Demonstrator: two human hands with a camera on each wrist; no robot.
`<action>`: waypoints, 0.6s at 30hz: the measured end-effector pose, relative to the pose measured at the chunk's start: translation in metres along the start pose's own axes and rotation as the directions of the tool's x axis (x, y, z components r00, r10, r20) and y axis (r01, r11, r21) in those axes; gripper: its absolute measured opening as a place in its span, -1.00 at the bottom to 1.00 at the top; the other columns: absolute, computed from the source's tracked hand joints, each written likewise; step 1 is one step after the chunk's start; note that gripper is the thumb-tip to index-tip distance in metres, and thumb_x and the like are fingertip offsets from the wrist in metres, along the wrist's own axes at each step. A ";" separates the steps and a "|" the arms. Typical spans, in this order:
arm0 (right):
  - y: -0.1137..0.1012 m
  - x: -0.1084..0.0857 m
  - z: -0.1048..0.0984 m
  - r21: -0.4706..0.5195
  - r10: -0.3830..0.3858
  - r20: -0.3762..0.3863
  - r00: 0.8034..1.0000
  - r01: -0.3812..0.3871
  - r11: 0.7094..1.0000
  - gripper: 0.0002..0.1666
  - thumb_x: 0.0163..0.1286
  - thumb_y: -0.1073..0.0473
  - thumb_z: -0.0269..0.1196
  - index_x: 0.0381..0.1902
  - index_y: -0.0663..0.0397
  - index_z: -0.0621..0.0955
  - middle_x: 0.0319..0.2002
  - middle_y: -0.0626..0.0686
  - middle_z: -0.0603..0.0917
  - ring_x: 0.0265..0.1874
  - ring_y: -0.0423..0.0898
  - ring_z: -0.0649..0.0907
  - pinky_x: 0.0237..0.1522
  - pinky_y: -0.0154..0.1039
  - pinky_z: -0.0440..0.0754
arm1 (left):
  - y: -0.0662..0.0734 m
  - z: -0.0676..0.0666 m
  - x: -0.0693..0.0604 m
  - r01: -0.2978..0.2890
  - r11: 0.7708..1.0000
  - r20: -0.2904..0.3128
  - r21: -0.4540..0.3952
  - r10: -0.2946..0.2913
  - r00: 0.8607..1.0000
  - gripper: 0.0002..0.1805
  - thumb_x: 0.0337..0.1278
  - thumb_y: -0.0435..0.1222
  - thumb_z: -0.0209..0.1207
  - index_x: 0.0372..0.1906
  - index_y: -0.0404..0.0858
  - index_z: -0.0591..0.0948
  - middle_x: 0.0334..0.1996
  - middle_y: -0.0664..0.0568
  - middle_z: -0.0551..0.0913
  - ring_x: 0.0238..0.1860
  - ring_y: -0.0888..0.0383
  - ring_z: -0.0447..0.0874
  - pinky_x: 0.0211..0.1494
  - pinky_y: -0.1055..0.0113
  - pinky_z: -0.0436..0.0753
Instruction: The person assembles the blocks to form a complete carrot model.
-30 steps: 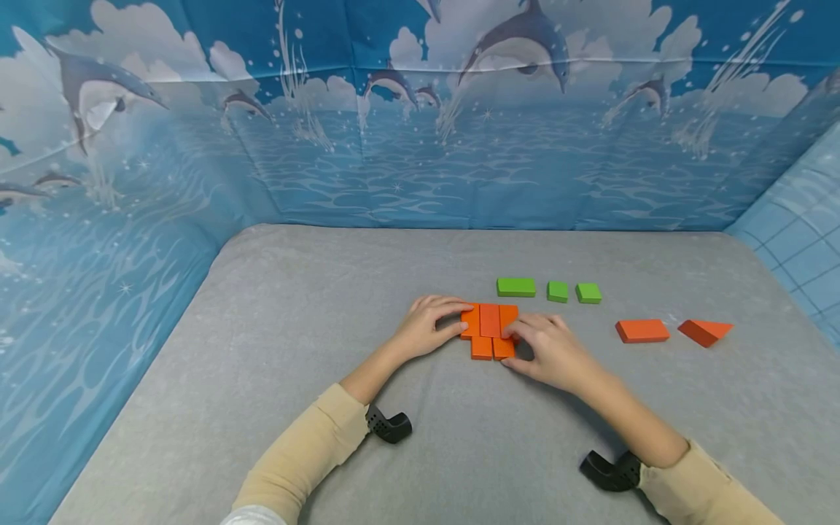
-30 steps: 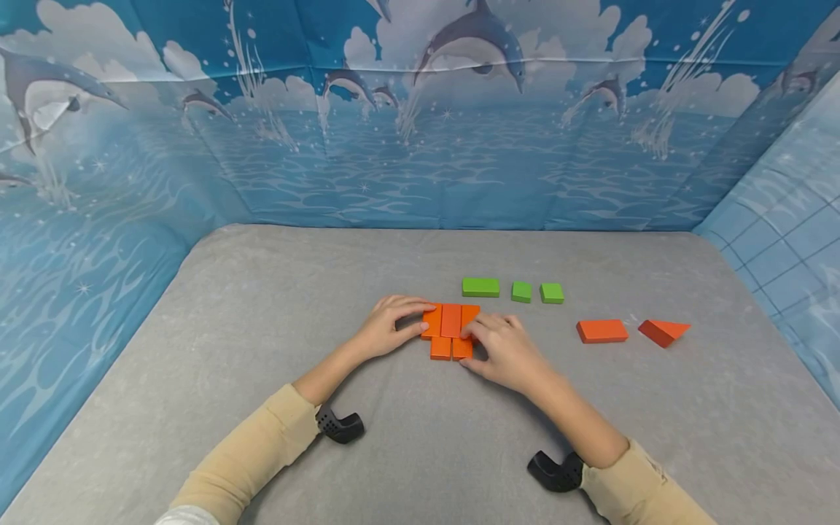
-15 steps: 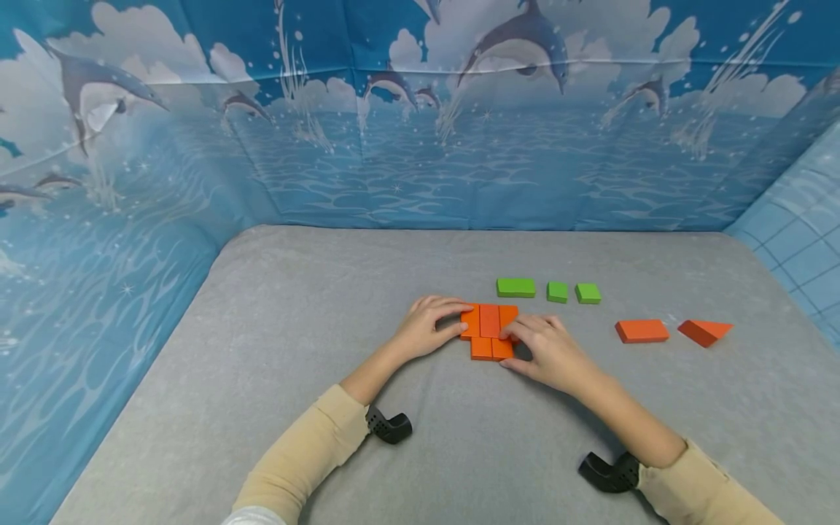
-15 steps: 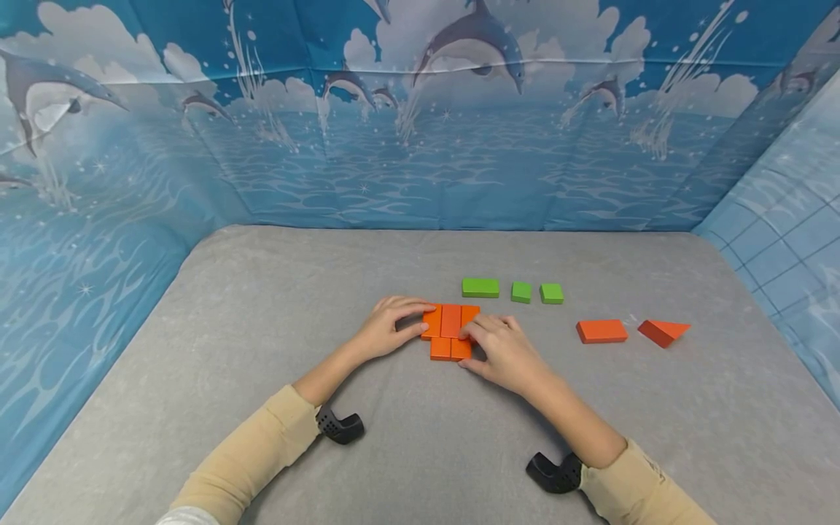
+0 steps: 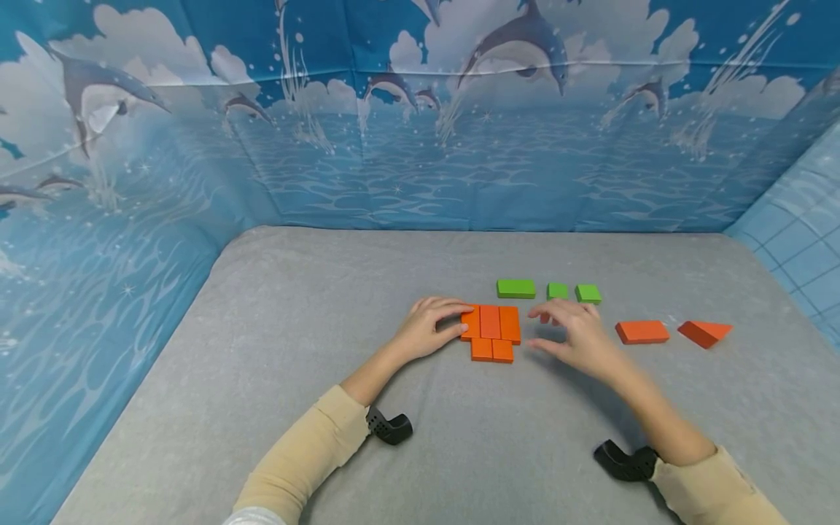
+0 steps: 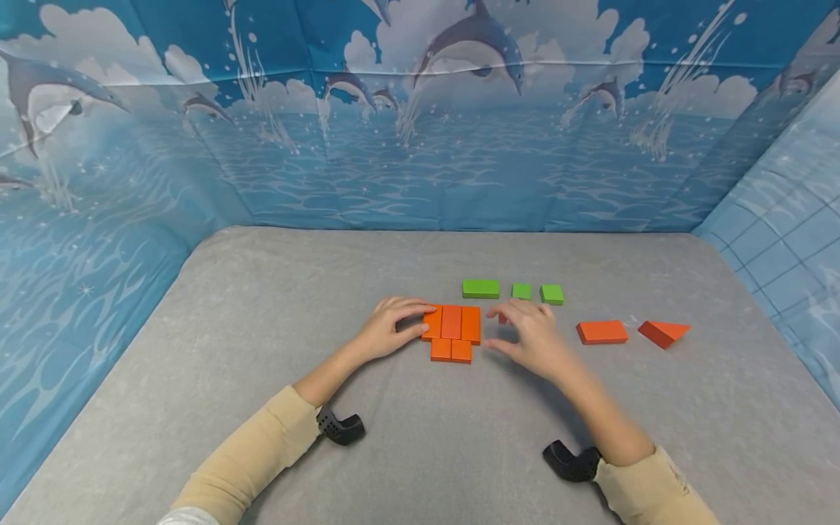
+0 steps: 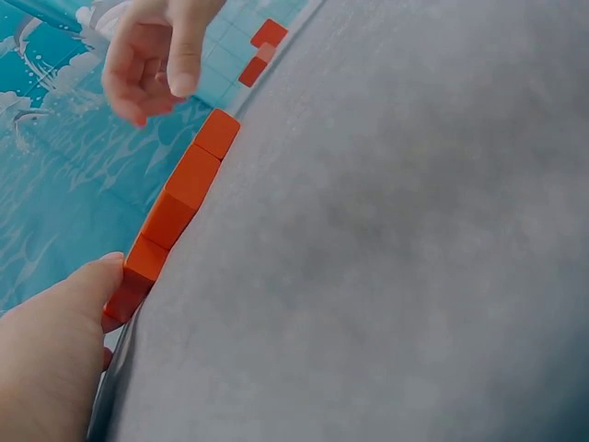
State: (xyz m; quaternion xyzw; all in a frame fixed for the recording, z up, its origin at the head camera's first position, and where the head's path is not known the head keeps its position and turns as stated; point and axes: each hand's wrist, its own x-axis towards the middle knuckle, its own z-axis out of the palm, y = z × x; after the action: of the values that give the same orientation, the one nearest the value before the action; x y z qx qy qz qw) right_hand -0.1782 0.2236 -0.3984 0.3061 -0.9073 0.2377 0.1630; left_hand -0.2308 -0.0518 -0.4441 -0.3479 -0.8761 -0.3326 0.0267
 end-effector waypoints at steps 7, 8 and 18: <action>0.048 -0.024 -0.038 0.059 0.149 0.071 0.986 -0.153 0.986 -0.55 0.07 0.30 0.37 -0.04 0.20 0.54 -0.25 0.10 0.58 -0.31 -0.07 0.47 -0.40 -0.20 0.47 | 0.000 0.000 0.000 -0.005 1.000 -0.009 -0.001 0.005 1.000 -0.61 0.22 -0.10 0.09 0.15 -0.01 0.52 0.16 0.09 0.47 0.22 0.11 0.30 0.31 0.04 0.08; 0.055 -0.029 -0.043 0.070 0.183 0.090 0.979 -0.189 0.979 -0.55 0.10 0.29 0.35 -0.02 0.20 0.53 -0.23 0.12 0.57 -0.29 -0.10 0.46 -0.42 -0.23 0.48 | -0.001 0.000 0.000 -0.005 1.000 -0.009 0.001 0.005 1.000 -0.61 0.22 -0.10 0.09 0.15 -0.01 0.52 0.16 0.09 0.47 0.22 0.11 0.30 0.31 0.04 0.08; 0.108 -0.071 -0.074 0.088 0.292 0.115 0.949 -0.303 0.949 -0.60 0.15 0.30 0.30 -0.02 0.23 0.52 -0.19 -0.21 0.48 -0.26 -0.45 0.36 -0.34 -0.34 0.36 | 0.000 0.000 0.000 0.000 1.000 -0.003 0.008 0.000 1.000 -0.60 0.22 -0.09 0.09 0.16 -0.01 0.51 0.17 0.10 0.47 0.22 0.12 0.29 0.32 0.06 0.07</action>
State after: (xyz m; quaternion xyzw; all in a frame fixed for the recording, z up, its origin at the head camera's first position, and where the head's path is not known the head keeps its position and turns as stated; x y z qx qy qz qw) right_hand -0.1817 0.3725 -0.4043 0.1855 -0.9365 0.2909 0.0631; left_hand -0.2308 -0.0515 -0.4440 -0.3473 -0.8774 -0.3297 0.0295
